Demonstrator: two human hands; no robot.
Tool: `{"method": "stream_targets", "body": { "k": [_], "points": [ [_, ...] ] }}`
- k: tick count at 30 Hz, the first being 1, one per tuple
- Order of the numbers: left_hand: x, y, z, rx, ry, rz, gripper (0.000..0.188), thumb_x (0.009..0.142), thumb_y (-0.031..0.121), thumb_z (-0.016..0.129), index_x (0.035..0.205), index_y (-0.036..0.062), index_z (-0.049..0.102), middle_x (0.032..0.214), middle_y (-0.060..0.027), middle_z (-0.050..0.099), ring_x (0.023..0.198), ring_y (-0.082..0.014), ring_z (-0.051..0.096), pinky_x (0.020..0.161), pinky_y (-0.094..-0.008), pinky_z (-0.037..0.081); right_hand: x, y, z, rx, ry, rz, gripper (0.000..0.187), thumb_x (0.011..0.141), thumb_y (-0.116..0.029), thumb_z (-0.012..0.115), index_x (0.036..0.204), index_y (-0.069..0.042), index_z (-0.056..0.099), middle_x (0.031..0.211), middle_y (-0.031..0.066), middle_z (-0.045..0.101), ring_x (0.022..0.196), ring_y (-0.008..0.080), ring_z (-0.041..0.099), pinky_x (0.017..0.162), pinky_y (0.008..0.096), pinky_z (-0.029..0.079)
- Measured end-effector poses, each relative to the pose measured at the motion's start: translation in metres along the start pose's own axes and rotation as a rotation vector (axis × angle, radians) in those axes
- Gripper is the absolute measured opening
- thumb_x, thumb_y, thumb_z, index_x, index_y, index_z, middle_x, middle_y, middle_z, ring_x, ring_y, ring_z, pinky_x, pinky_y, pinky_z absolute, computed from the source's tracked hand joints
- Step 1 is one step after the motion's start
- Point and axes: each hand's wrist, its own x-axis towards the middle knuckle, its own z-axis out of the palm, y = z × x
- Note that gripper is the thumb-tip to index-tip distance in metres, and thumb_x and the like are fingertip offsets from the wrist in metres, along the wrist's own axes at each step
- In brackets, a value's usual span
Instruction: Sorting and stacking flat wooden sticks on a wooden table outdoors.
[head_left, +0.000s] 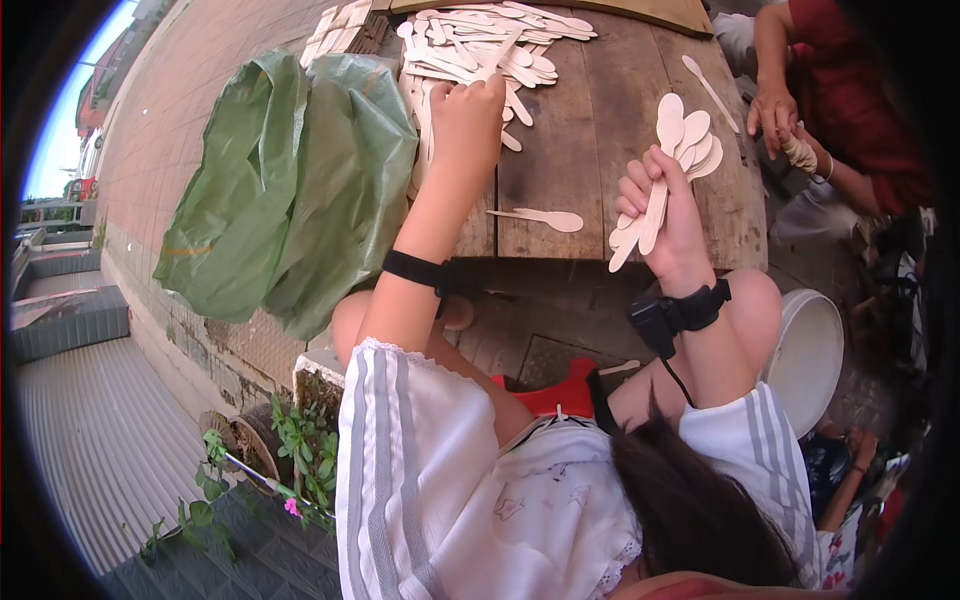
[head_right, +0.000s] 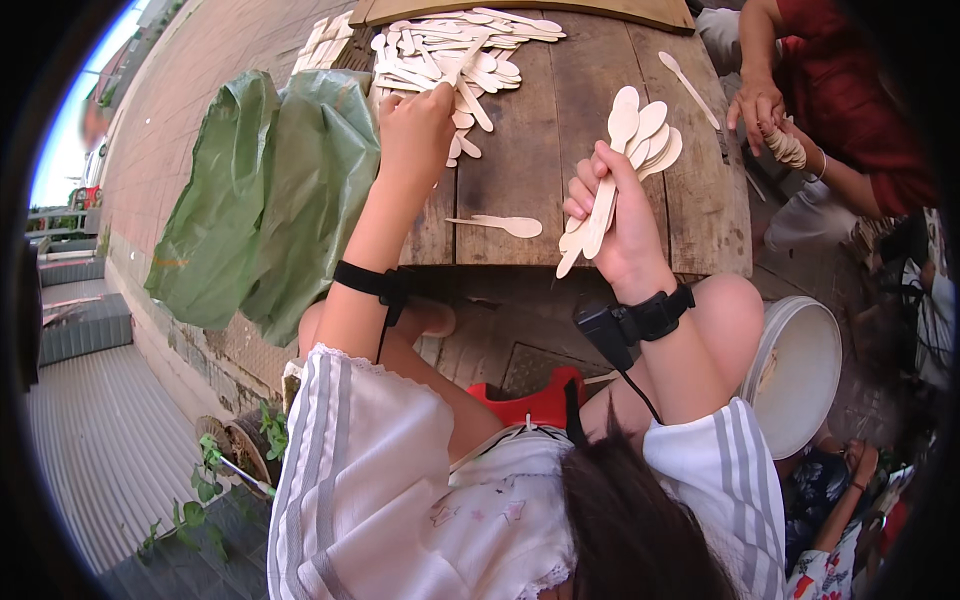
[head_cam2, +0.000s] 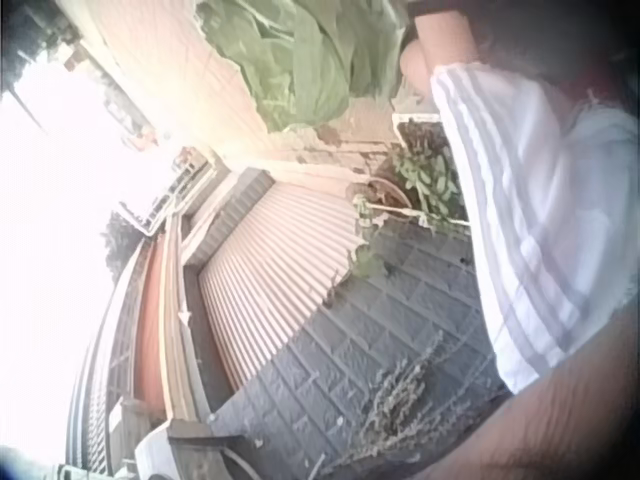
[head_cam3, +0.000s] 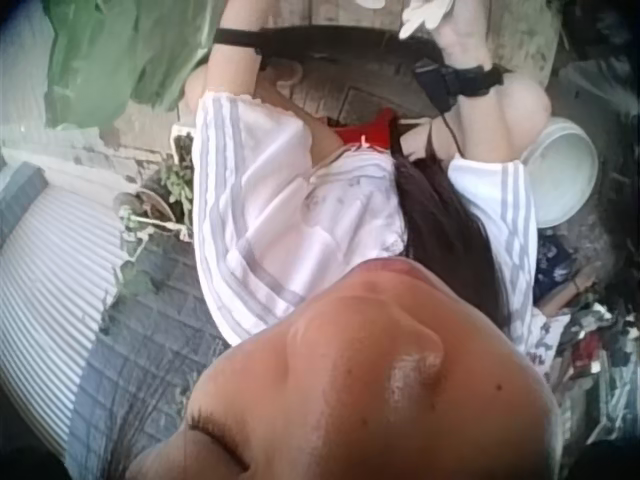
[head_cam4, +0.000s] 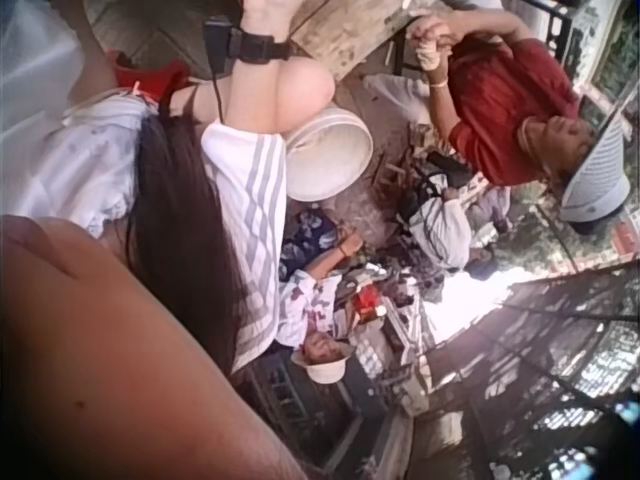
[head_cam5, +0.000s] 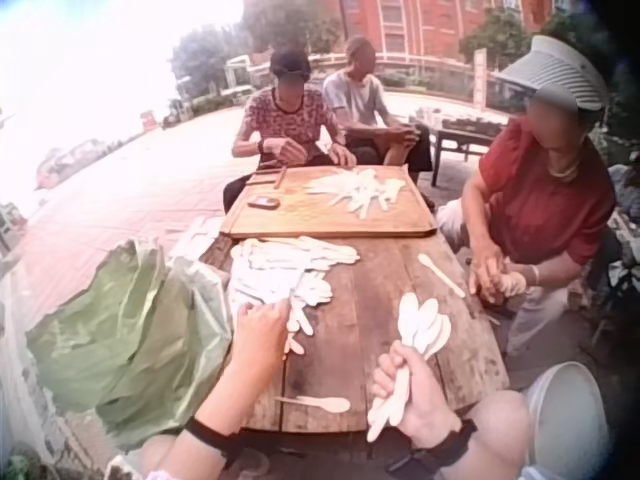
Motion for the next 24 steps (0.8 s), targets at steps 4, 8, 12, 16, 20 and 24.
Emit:
{"method": "stream_targets", "body": {
  "k": [4, 8, 12, 16, 20, 24],
  "points": [
    [0.003, -0.016, -0.049, -0.061, 0.227, -0.108, 0.005, 0.083, 0.011, 0.059, 0.086, 0.0106, 0.056, 0.076, -0.0028, 0.066, 0.073, -0.0239, 0.061, 0.080, -0.0370, 0.037, 0.001, 0.000, -0.001, 0.011, 0.019, -0.011, 0.026, 0.096, -0.026, 0.054, 0.075, -0.013, 0.044, 0.061, -0.0040, 0.032, 0.052, 0.0085, 0.034, 0.052, 0.0246, 0.031],
    [-0.005, -0.037, -0.073, -0.045, 0.306, -0.205, 0.010, 0.083, 0.011, 0.063, 0.088, 0.0075, 0.055, 0.074, -0.0033, 0.064, 0.072, -0.0201, 0.060, 0.085, -0.0352, 0.039, 0.005, -0.001, -0.005, -0.045, 0.066, -0.025, 0.026, 0.096, -0.028, 0.054, 0.077, -0.013, 0.044, 0.062, -0.0041, 0.034, 0.052, 0.0078, 0.034, 0.052, 0.0242, 0.032],
    [-0.012, -0.036, -0.059, -1.266, 0.126, -0.404, 0.020, 0.087, 0.006, 0.067, 0.100, 0.0056, 0.051, 0.088, -0.0033, 0.065, 0.082, -0.0074, 0.057, 0.073, -0.0198, 0.043, 0.007, -0.006, -0.001, -0.358, 0.204, -0.129, 0.030, 0.094, -0.036, 0.058, 0.077, -0.014, 0.046, 0.067, -0.0016, 0.046, 0.051, 0.0046, 0.037, 0.051, 0.0210, 0.032],
    [-0.013, 0.000, -0.054, -1.519, -0.300, -0.306, 0.028, 0.086, 0.009, 0.068, 0.102, 0.0046, 0.046, 0.084, -0.0056, 0.067, 0.081, -0.0084, 0.058, 0.077, -0.0238, 0.044, 0.008, -0.008, -0.003, -0.600, 0.111, 0.016, 0.033, 0.092, -0.043, 0.059, 0.081, -0.013, 0.051, 0.062, -0.0036, 0.046, 0.047, 0.0028, 0.036, 0.045, 0.0196, 0.029],
    [-0.016, 0.015, -0.035, -1.722, -0.161, -0.412, 0.027, 0.086, 0.008, 0.068, 0.094, 0.0088, 0.042, 0.084, -0.0030, 0.063, 0.080, -0.0073, 0.054, 0.073, -0.0219, 0.040, 0.001, 0.004, 0.009, -0.569, 0.059, 0.166, 0.028, 0.092, -0.037, 0.061, 0.092, -0.009, 0.055, 0.059, -0.0071, 0.042, 0.046, 0.0013, 0.034, 0.042, 0.0196, 0.028],
    [-0.026, 0.041, -0.016, -2.011, -0.112, -0.689, 0.026, 0.088, 0.010, 0.066, 0.087, 0.0157, 0.041, 0.079, 0.0033, 0.053, 0.071, -0.0062, 0.045, 0.068, -0.0222, 0.035, 0.001, 0.005, 0.009, -0.539, -0.150, 0.047, 0.036, 0.092, -0.029, 0.063, 0.116, -0.006, 0.051, 0.061, -0.0080, 0.040, 0.049, 0.0012, 0.036, 0.046, 0.0186, 0.031]
  ]
}}
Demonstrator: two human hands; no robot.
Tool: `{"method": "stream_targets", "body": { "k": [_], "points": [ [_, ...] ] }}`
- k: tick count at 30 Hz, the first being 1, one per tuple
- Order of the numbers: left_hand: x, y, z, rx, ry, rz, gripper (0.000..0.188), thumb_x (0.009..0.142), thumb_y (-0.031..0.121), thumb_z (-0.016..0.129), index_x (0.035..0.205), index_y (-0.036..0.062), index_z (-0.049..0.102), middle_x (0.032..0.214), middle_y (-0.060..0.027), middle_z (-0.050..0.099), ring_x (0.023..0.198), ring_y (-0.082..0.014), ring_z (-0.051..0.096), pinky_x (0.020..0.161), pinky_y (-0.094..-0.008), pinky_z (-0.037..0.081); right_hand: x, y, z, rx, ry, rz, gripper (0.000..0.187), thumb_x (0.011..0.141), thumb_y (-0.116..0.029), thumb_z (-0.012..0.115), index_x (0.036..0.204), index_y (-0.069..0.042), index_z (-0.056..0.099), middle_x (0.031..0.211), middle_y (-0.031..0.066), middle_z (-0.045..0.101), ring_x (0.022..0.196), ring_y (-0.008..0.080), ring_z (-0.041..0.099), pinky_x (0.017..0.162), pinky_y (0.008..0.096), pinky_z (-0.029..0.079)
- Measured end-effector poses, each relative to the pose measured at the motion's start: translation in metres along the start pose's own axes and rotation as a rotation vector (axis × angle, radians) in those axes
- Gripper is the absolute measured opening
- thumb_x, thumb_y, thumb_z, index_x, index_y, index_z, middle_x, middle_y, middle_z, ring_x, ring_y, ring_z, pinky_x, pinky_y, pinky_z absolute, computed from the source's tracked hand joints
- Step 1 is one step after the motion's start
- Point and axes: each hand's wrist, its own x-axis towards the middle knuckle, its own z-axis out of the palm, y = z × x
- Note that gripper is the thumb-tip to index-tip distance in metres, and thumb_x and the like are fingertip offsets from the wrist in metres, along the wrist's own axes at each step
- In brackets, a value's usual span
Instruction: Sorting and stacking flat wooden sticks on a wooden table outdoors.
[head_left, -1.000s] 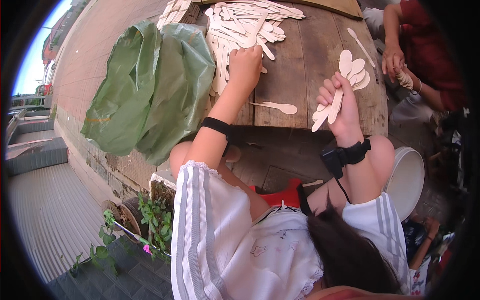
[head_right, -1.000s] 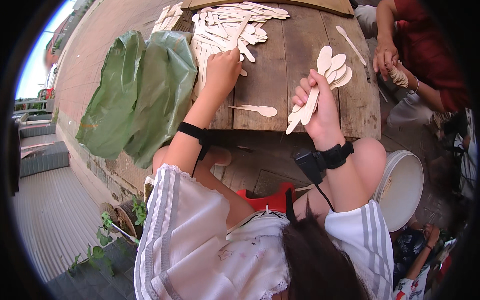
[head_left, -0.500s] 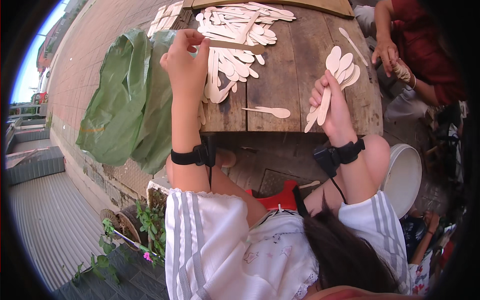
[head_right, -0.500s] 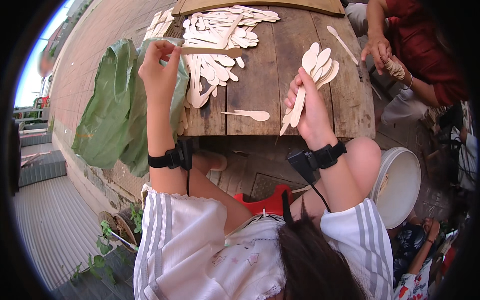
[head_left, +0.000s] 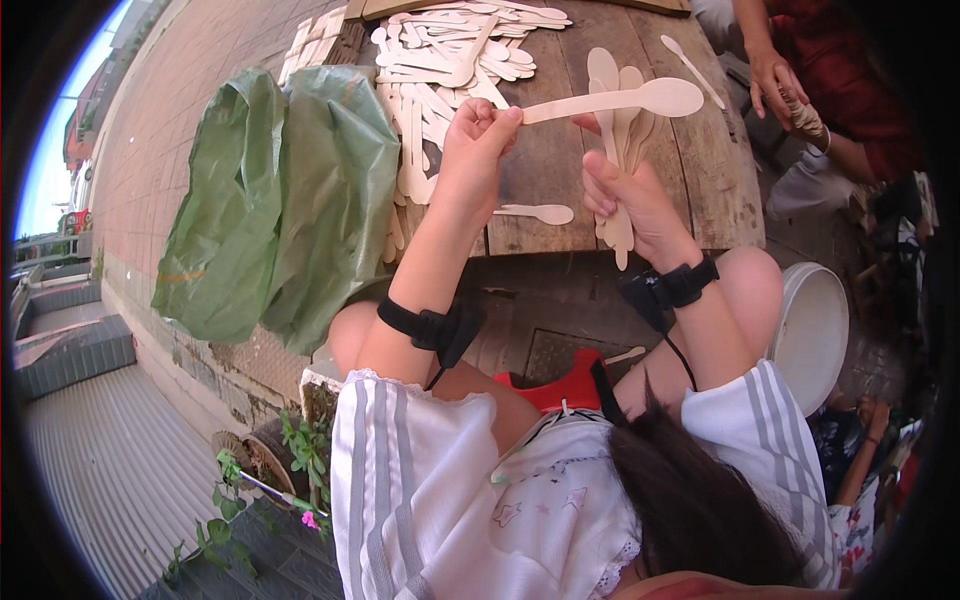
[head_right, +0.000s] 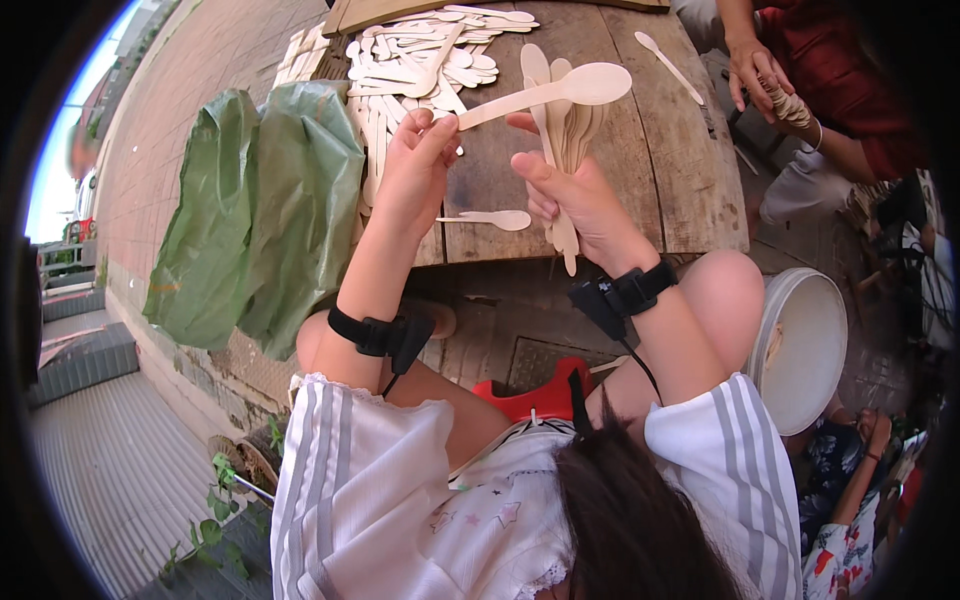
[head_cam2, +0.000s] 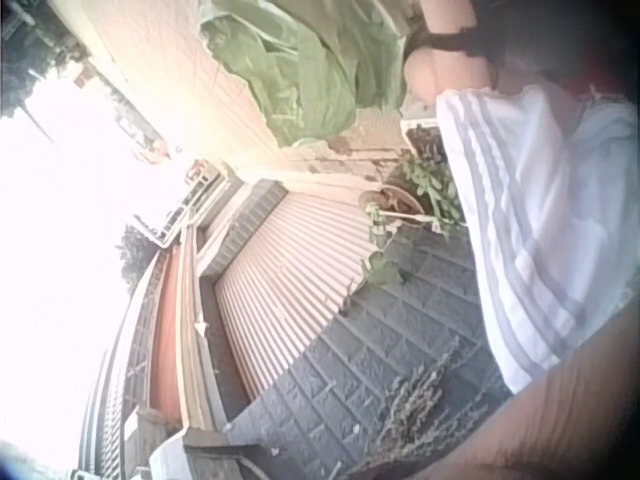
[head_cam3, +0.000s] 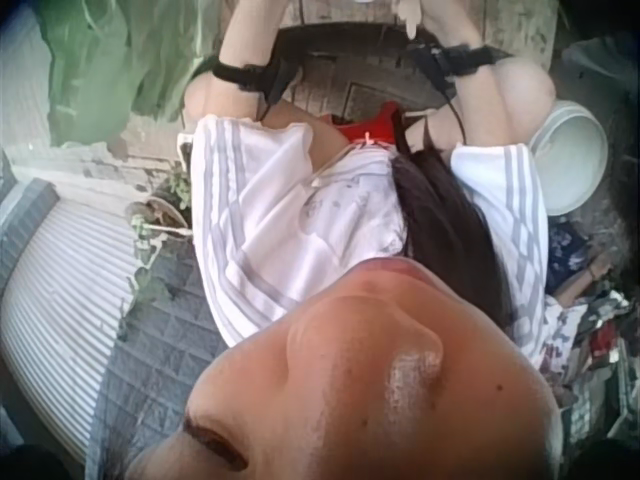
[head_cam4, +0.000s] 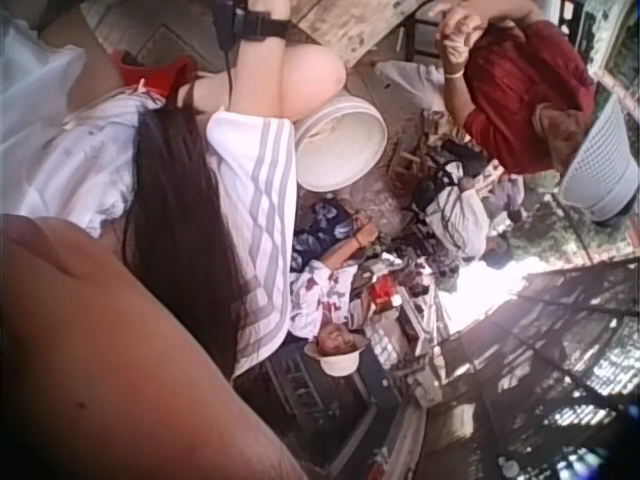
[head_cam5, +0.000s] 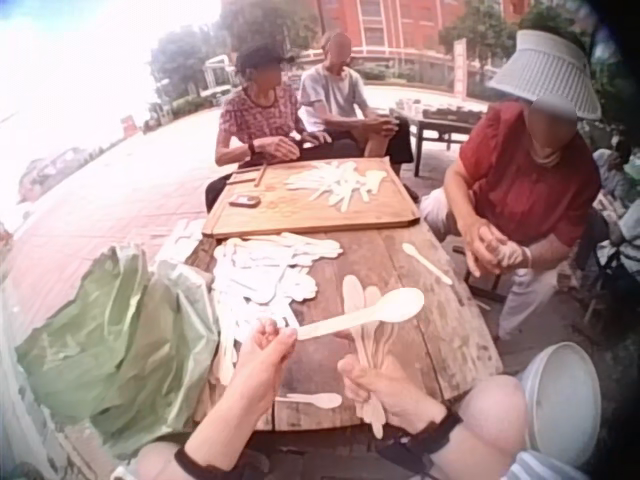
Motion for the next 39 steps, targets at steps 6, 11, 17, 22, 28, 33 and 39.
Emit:
{"method": "stream_targets", "body": {
  "k": [6, 11, 17, 22, 28, 33, 39],
  "points": [
    [-0.017, -0.030, 0.018, 0.051, -0.116, -0.147, 0.023, 0.089, 0.013, 0.065, 0.092, 0.0143, 0.042, 0.082, 0.0032, 0.053, 0.072, -0.0069, 0.045, 0.069, -0.0243, 0.036, 0.001, -0.007, -0.008, 0.004, 0.266, -0.267, 0.030, 0.092, -0.032, 0.063, 0.105, -0.005, 0.058, 0.063, -0.0079, 0.041, 0.052, 0.0010, 0.036, 0.049, 0.0178, 0.030],
    [-0.005, -0.024, 0.006, 0.564, -0.057, -0.006, 0.022, 0.088, 0.013, 0.062, 0.105, 0.0084, 0.049, 0.108, -0.0084, 0.056, 0.090, -0.0158, 0.054, 0.084, -0.0316, 0.044, 0.001, -0.007, -0.008, -0.089, 0.365, -0.452, 0.024, 0.093, -0.031, 0.060, 0.091, -0.007, 0.059, 0.065, -0.0054, 0.050, 0.053, 0.0007, 0.036, 0.049, 0.0173, 0.029],
    [-0.007, 0.000, -0.026, 2.054, 0.177, 0.539, 0.043, 0.076, 0.012, 0.065, 0.118, 0.0096, 0.055, 0.130, -0.0158, 0.047, 0.115, -0.0309, 0.048, 0.099, -0.0479, 0.034, -0.003, -0.014, -0.003, -0.304, 0.208, -0.272, 0.026, 0.096, -0.031, 0.052, 0.087, -0.007, 0.053, 0.072, -0.0020, 0.052, 0.057, 0.0024, 0.038, 0.050, 0.0186, 0.030],
    [-0.005, -0.013, -0.047, 2.237, 0.067, 0.395, 0.037, 0.075, 0.010, 0.066, 0.111, 0.0124, 0.059, 0.115, -0.0132, 0.057, 0.125, -0.0317, 0.043, 0.107, -0.0486, 0.026, 0.001, -0.001, -0.004, -0.149, 0.189, -0.171, 0.033, 0.096, -0.031, 0.052, 0.071, -0.009, 0.049, 0.075, -0.0015, 0.045, 0.063, 0.0040, 0.039, 0.054, 0.0184, 0.033],
    [0.009, -0.016, -0.047, 2.144, 0.055, 0.452, 0.016, 0.078, 0.011, 0.064, 0.094, 0.0090, 0.060, 0.096, -0.0098, 0.062, 0.110, -0.0289, 0.052, 0.100, -0.0479, 0.032, 0.003, -0.001, -0.006, -0.018, 0.092, -0.178, 0.040, 0.096, -0.030, 0.051, 0.063, -0.011, 0.039, 0.085, 0.0023, 0.043, 0.073, 0.0078, 0.039, 0.066, 0.0216, 0.037],
    [0.015, -0.022, -0.044, 2.157, 0.103, 0.464, 0.008, 0.076, 0.013, 0.066, 0.083, 0.0095, 0.063, 0.087, -0.0085, 0.063, 0.101, -0.0271, 0.057, 0.101, -0.0467, 0.031, 0.003, 0.000, -0.008, -0.001, 0.115, -0.178, 0.037, 0.095, -0.031, 0.053, 0.065, -0.012, 0.042, 0.080, -0.0009, 0.044, 0.069, 0.0063, 0.040, 0.066, 0.0217, 0.038],
    [0.020, 0.004, -0.047, 2.068, 0.188, 0.403, 0.012, 0.077, 0.018, 0.058, 0.075, 0.0076, 0.064, 0.070, -0.0097, 0.065, 0.079, -0.0292, 0.063, 0.092, -0.0492, 0.034, 0.003, -0.002, -0.008, -0.033, 0.214, -0.196, 0.035, 0.092, -0.034, 0.057, 0.067, -0.012, 0.046, 0.071, -0.0026, 0.047, 0.066, 0.0050, 0.043, 0.065, 0.0211, 0.037]
  ]
}}
